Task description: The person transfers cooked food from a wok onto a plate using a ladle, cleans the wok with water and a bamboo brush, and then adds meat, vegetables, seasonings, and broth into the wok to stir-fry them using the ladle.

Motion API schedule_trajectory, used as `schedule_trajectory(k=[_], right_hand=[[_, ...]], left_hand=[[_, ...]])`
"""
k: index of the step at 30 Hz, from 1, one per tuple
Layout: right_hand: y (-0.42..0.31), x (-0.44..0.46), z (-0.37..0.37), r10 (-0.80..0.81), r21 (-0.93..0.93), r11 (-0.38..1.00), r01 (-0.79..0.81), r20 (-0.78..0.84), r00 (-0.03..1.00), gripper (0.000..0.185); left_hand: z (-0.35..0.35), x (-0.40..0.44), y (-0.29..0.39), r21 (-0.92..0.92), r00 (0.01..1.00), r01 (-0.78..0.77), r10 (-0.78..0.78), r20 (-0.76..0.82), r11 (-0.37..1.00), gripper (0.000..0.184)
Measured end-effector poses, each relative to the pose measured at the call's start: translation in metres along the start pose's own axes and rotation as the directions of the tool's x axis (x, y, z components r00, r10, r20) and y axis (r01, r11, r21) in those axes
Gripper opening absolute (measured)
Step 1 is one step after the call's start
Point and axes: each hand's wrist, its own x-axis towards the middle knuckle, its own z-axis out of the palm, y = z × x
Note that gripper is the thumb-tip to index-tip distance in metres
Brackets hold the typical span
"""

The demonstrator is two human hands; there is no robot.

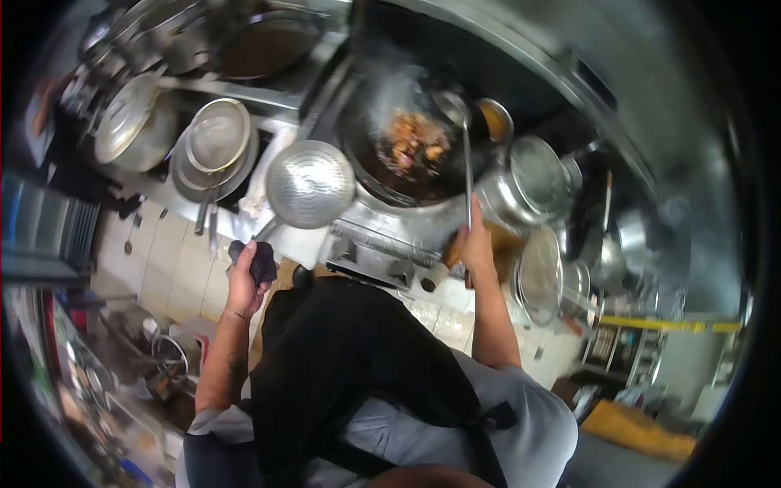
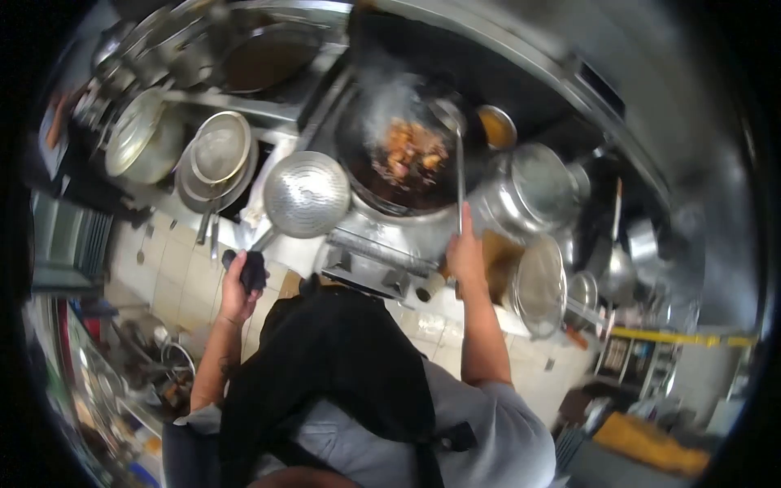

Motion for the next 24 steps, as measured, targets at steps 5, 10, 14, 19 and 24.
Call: schedule_trajectory(k=[5, 10, 14, 19, 24], right_hand=[[-0.05, 0.038, 0.038, -0.338, 0.74, 0.638, 0.212, 0.023, 0.941, 0.077], [-0.287, 0.063, 0.012, -0.627, 0.848, 0.443, 0.291, 0.061, 0.776, 0.072], [-0.517, 0.097, 0.025, -0.71, 0.763, 0.498, 0.412, 0.087, 0.698, 0.075], [-0.747, 0.148, 0.079, -0.737, 0.514, 0.608, 0.605, 0.081, 0.672, 0.055], [-0.855, 0.196, 0.136, -0.707, 0.342, 0.682, 0.647, 0.08, 0.703, 0.039]], left_hand=[[-0.043, -0.044, 0.004, -0.083, 0.981, -0.098, 0.082, -0.178, 0.992, 0.057], [-0.1, -0.041, 0.036, -0.224, 0.981, -0.109, 0.069, -0.18, 0.968, 0.047], [-0.161, -0.022, 0.064, -0.275, 0.966, -0.219, 0.169, -0.194, 0.936, 0.047], [-0.24, -0.025, 0.091, -0.34, 0.911, -0.311, 0.176, -0.373, 0.888, 0.047], [-0.311, -0.038, 0.102, -0.348, 0.835, -0.41, 0.194, -0.515, 0.843, 0.045]])
